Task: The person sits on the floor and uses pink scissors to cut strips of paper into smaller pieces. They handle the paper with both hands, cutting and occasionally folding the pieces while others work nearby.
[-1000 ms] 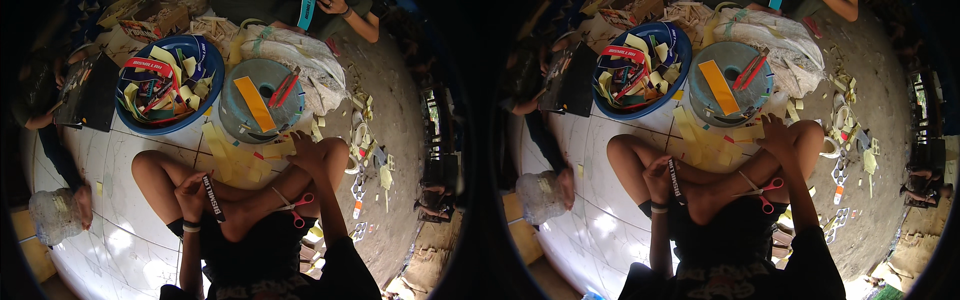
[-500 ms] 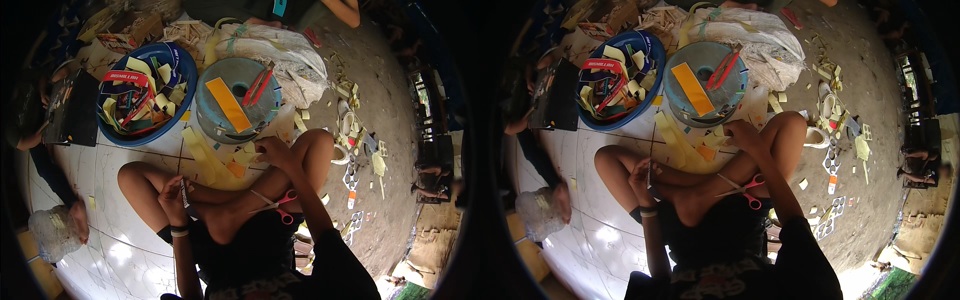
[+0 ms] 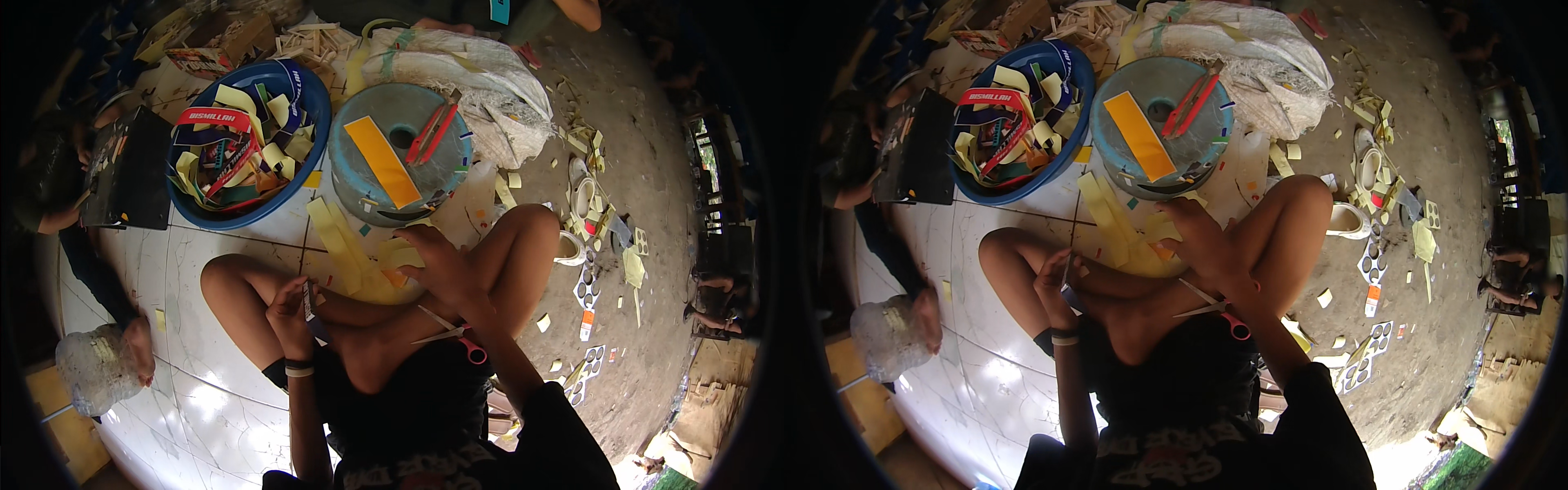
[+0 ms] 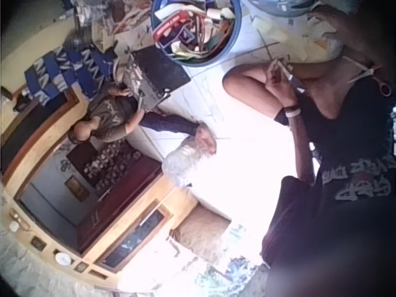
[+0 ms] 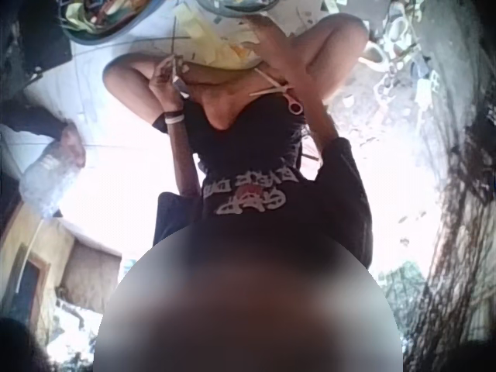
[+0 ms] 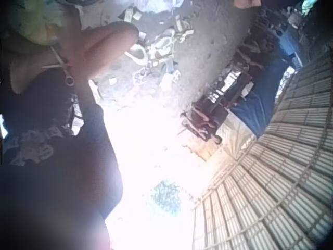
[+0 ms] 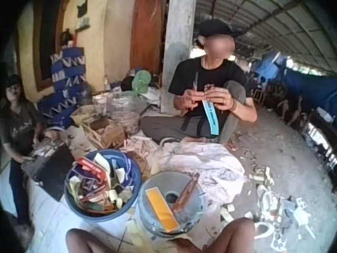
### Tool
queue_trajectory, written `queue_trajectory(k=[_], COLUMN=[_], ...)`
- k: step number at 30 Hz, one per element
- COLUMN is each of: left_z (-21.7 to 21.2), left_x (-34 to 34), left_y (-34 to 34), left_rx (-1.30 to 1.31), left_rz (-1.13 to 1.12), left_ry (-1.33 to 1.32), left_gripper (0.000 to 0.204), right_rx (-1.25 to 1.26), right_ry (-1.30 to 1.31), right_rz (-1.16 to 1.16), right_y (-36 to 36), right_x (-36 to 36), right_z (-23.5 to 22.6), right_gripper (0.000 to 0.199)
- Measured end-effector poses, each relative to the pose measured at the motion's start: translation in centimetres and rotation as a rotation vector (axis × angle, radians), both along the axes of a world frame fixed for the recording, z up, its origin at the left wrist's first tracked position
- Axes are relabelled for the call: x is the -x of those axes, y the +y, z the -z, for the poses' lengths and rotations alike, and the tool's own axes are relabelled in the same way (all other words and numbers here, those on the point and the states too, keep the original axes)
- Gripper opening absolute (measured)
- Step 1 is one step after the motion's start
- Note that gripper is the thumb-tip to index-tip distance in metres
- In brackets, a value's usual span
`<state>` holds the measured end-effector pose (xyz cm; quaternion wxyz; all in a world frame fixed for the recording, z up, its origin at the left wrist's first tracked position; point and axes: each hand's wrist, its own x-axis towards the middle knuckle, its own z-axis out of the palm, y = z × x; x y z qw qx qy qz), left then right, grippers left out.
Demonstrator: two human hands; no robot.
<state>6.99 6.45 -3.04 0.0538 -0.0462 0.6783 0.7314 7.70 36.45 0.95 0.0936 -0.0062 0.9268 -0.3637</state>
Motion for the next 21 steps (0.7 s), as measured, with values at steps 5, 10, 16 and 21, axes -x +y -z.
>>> queue_trajectory(k=[5, 10, 16, 21], left_z=[1.2, 1.0, 0.3, 0.4], left_x=[0.0, -0.1, 0.0, 0.2], left_y=[-0.4, -0.7, -0.9, -0.9], left_rx=[0.03, -0.063, 0.344, 0.381], left_rz=[-0.004, -0.098, 0.032, 0.088], left_ry=[0.009, -0.077, 0.003, 0.087], left_gripper=[0.036, 0.024, 0.025, 0.027], right_rx=[-0.361, -0.515, -0.321, -0.231], right_ry=[0.009, 0.006, -0.053, -0.056], right_rz=[-0.167, 0.065, 0.389, 0.302], right_y=[-3.2, -9.5, -14.3, -14.8], right_x=[0.5, 0.0, 1.0, -0.4], right_z=[3.9, 8.2, 10.1, 9.9], right_gripper=[0.079, 0.079, 0.029, 0.019])
